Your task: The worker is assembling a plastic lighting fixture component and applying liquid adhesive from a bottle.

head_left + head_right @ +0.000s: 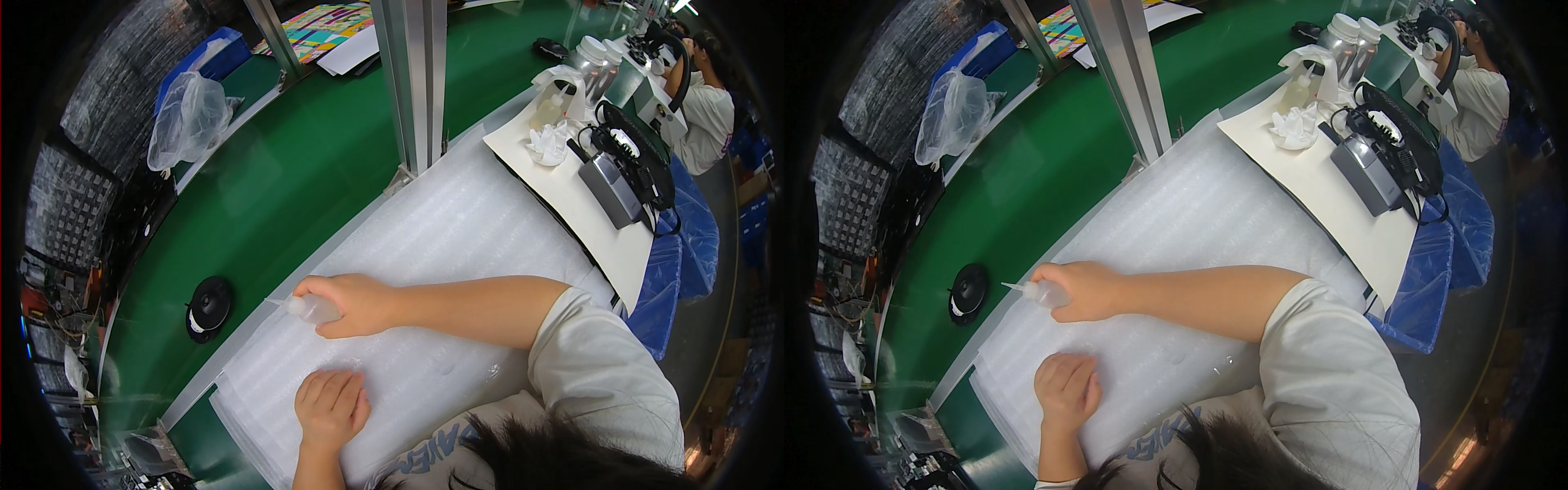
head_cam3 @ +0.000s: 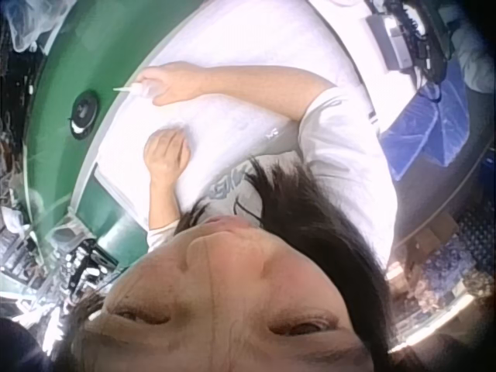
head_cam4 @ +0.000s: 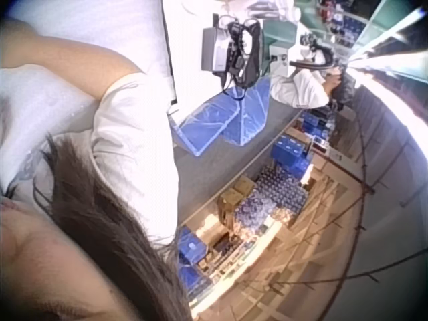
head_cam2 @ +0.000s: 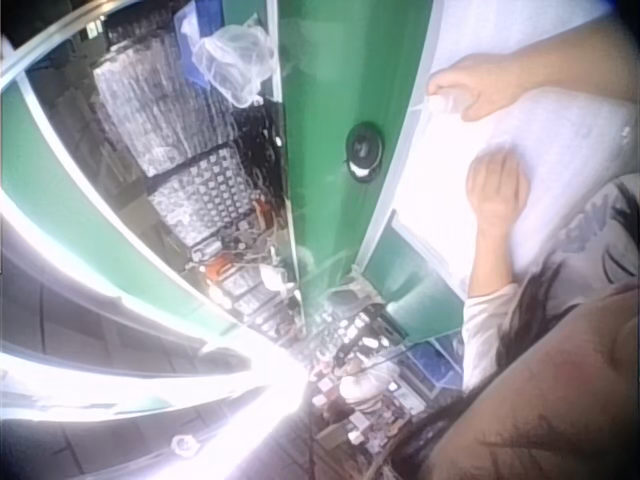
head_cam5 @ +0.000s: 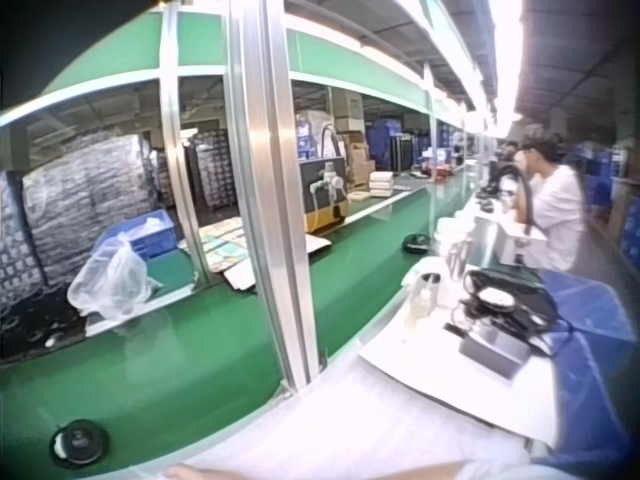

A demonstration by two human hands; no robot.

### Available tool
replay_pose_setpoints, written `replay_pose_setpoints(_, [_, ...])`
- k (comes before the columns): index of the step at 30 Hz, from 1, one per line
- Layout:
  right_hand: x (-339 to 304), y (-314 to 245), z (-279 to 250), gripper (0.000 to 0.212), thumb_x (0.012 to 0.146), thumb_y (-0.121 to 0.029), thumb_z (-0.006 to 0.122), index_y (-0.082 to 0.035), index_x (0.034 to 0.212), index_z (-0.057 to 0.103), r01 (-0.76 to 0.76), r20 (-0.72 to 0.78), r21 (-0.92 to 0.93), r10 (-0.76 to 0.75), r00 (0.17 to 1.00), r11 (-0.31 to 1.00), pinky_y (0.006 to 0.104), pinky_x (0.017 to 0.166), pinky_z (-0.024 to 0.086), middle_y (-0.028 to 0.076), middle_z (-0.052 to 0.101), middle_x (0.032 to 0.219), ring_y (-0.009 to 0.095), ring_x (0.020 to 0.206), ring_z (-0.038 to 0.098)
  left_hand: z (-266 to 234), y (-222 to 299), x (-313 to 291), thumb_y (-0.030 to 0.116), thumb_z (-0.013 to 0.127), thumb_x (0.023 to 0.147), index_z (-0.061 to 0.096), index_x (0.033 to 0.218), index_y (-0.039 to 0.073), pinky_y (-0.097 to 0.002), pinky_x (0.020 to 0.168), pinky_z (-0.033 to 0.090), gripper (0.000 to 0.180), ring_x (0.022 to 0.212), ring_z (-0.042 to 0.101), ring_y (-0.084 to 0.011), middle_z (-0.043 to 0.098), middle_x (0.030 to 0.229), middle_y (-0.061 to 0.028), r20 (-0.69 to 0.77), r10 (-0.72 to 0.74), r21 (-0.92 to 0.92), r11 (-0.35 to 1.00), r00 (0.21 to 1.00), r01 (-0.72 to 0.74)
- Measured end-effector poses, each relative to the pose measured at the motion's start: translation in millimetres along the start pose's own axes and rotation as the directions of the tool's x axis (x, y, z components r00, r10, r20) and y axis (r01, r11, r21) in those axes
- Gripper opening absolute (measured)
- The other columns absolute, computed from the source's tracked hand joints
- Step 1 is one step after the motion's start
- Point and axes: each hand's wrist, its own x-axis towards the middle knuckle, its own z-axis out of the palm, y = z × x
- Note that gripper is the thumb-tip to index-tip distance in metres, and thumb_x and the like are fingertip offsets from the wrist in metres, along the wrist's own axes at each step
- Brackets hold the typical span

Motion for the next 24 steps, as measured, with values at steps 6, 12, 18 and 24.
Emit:
replay_pose_setpoints(6, [0.4,1.7,0.9,0.053,0.079,-0.016,0.070,-0.009,0.126,0.048,0.005,0.000,0.002,-0.005,1.000,1.000,0.0394,0.088,0.048,0.015,0.062,0.117,0.033,0.108,0.060,0.2,0.0,2.1,0.007,0.068,0.066,0.069,0.086,0.005,-0.0392,0.070,0.052,0.020,0.075,0.062,-0.0271,0.065,0.085,-0.0084,-0.023,-0.003,0.000,1.000,1.000,0.003])
replay_pose_setpoints(12, [1.0,4.9,2.4,0.053,0.078,-0.015,0.070,-0.009,0.126,0.048,0.023,-0.009,-0.001,-0.023,1.000,1.000,0.0390,0.088,0.048,0.014,0.062,0.117,0.033,0.107,0.061,-2.1,-0.8,1.7,0.008,0.069,0.067,0.070,0.087,0.005,-0.0364,0.068,0.053,0.021,0.075,0.063,-0.0247,0.066,0.085,-0.0069,-0.031,0.013,0.023,1.000,0.999,-0.012])
replay_pose_setpoints(18, [0.5,3.2,2.1,0.054,0.078,-0.015,0.070,-0.009,0.126,0.048,0.020,-0.015,0.004,-0.020,1.000,1.000,0.0389,0.088,0.048,0.015,0.062,0.117,0.033,0.107,0.061,-1.5,-0.9,0.9,0.006,0.068,0.067,0.069,0.086,0.003,-0.0360,0.066,0.054,0.019,0.074,0.065,-0.0262,0.067,0.082,-0.0089,-0.034,-0.002,-0.003,1.000,0.999,0.002])
replay_pose_setpoints(24, [0.0,2.3,1.6,0.053,0.078,-0.015,0.070,-0.009,0.126,0.048,0.016,-0.011,0.009,-0.016,1.000,1.000,0.0391,0.088,0.048,0.015,0.062,0.116,0.033,0.106,0.061,-1.4,0.7,2.3,0.004,0.066,0.067,0.069,0.084,0.002,-0.0385,0.066,0.054,0.017,0.071,0.065,-0.0296,0.066,0.078,-0.0118,-0.050,-0.010,-0.019,1.000,0.999,0.009])
